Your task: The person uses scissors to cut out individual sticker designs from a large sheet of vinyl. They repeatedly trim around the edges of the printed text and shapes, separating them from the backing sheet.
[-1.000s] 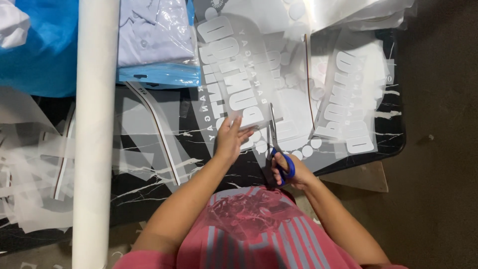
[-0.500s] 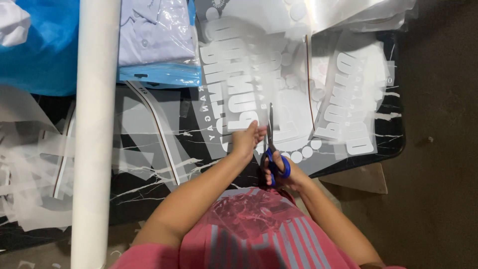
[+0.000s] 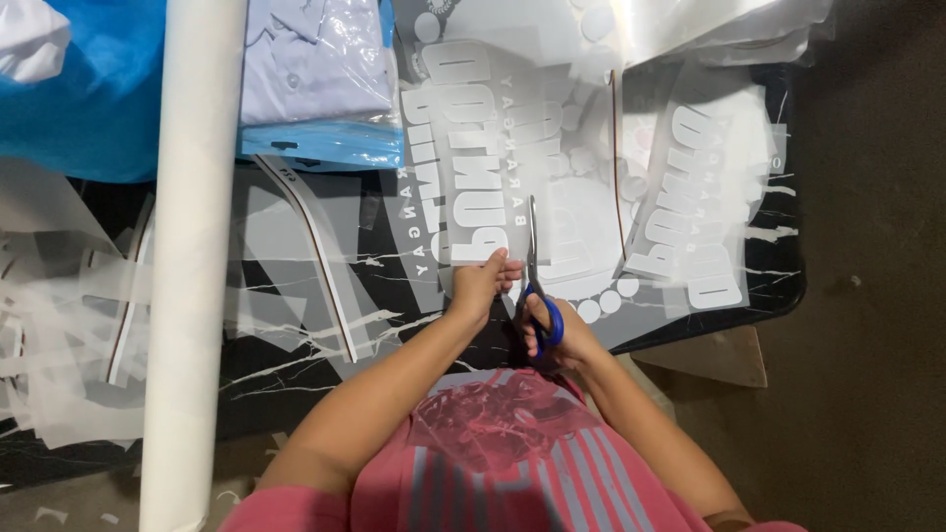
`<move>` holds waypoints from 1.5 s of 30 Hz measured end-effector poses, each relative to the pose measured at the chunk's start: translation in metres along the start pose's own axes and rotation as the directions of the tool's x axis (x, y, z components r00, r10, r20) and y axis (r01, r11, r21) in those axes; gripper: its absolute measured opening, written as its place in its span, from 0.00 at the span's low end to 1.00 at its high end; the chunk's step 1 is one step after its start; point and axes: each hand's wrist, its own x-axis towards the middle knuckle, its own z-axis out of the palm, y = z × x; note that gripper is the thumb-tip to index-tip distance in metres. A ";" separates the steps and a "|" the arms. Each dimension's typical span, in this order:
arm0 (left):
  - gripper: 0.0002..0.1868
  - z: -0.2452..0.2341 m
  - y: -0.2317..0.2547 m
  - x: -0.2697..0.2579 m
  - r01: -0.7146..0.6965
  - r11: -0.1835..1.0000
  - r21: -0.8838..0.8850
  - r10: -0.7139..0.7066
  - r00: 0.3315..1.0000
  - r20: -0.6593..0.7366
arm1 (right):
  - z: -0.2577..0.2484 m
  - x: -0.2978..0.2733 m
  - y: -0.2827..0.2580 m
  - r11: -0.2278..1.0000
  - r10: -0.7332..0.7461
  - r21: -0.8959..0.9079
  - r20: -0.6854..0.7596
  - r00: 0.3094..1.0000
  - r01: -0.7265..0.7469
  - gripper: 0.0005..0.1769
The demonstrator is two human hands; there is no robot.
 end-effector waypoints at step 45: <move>0.20 -0.043 0.003 -0.066 -0.157 0.911 0.382 0.073 0.972 0.224 | 0.003 0.033 -0.034 0.997 -0.068 0.033 -0.062 0.996 0.070 0.38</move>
